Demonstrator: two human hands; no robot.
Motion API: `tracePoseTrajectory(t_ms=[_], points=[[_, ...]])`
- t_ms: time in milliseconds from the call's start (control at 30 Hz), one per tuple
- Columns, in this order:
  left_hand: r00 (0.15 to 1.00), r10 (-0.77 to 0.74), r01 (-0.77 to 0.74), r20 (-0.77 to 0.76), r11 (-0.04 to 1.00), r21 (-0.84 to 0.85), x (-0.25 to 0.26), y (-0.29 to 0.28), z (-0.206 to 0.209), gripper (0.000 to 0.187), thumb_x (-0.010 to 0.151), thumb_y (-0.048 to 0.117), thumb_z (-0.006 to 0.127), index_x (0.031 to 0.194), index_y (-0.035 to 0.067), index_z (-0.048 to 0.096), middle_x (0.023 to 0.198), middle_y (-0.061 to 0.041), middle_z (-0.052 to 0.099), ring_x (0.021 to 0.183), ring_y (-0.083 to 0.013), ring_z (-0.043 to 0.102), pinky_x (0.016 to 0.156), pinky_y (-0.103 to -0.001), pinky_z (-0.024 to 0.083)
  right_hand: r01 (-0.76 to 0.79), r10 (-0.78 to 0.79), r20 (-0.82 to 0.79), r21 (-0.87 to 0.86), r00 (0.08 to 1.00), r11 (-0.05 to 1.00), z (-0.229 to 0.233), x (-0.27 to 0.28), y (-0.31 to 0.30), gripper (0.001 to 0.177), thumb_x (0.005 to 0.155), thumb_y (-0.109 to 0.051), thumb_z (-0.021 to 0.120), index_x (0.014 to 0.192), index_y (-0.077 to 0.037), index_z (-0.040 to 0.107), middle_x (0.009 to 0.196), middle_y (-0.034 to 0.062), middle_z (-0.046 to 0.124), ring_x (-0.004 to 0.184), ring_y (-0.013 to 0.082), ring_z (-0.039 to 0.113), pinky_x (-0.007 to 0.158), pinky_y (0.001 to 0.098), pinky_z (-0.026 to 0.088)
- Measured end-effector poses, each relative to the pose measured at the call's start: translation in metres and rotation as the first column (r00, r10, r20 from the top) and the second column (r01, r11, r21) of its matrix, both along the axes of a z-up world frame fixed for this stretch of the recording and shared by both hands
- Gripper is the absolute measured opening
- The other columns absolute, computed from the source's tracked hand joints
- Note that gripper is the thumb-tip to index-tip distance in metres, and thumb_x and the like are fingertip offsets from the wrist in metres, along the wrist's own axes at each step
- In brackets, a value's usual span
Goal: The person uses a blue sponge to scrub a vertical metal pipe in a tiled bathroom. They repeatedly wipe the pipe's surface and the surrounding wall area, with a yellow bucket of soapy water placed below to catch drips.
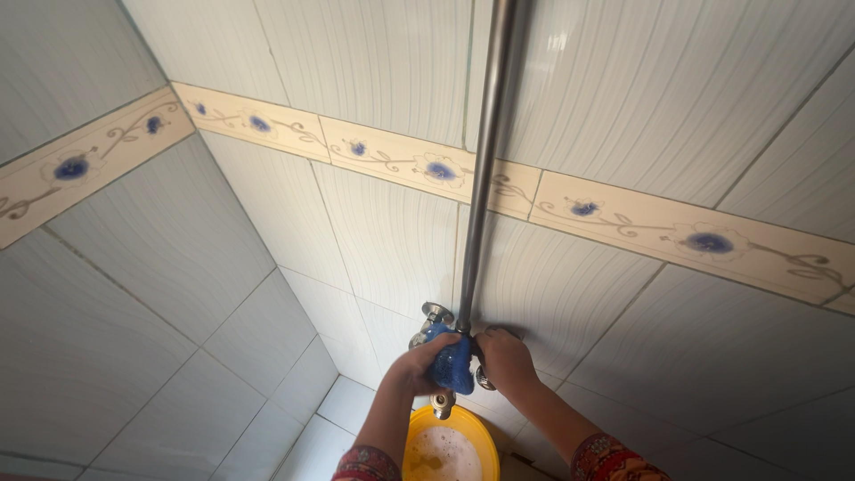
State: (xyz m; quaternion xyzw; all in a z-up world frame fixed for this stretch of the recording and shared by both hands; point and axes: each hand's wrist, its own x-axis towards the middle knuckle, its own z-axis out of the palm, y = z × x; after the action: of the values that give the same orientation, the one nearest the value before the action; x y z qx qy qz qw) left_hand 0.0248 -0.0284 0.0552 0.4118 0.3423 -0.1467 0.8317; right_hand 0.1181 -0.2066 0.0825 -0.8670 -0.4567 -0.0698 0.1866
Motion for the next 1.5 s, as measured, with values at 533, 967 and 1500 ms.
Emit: tracePoseTrajectory(t_ms=[533,967,1500], points=[[0.998,-0.04,-0.033,0.055,0.418,0.908,-0.018,-0.04,0.06,0.056,0.086,0.048,0.078,0.113,0.001,0.063,0.107,-0.018,0.074,0.095,-0.0292,0.075,0.083,-0.04,0.061,-0.077,0.075,0.046,0.04,0.996,0.996,-0.005,0.006,-0.002,0.007,0.087,-0.014,0.068,0.085,-0.008,0.069,0.088,0.0087,0.071,0.091,0.0285,0.068,0.078,0.0429,0.056],[0.986,-0.051,-0.151,0.157,0.105,0.983,0.01,-0.042,0.075,0.066,0.081,0.017,0.082,0.133,-0.001,0.045,0.135,-0.031,0.047,0.122,-0.0527,0.051,0.091,-0.052,0.049,-0.162,0.167,0.074,-0.07,0.983,0.984,-0.022,0.02,-0.003,0.015,0.092,-0.02,0.064,0.088,-0.009,0.072,0.089,0.0102,0.072,0.092,0.0284,0.068,0.081,0.0415,0.055],[0.992,-0.065,-0.107,0.112,0.064,0.992,0.009,-0.027,0.075,0.029,0.073,0.009,0.077,0.102,0.007,0.073,0.099,-0.015,0.074,0.097,-0.0359,0.071,0.088,-0.046,0.056,-0.093,0.095,0.075,-0.034,0.993,0.995,-0.031,0.019,0.004,0.012,0.09,-0.016,0.064,0.094,-0.009,0.073,0.094,0.0112,0.072,0.097,0.0291,0.067,0.084,0.0418,0.054]])
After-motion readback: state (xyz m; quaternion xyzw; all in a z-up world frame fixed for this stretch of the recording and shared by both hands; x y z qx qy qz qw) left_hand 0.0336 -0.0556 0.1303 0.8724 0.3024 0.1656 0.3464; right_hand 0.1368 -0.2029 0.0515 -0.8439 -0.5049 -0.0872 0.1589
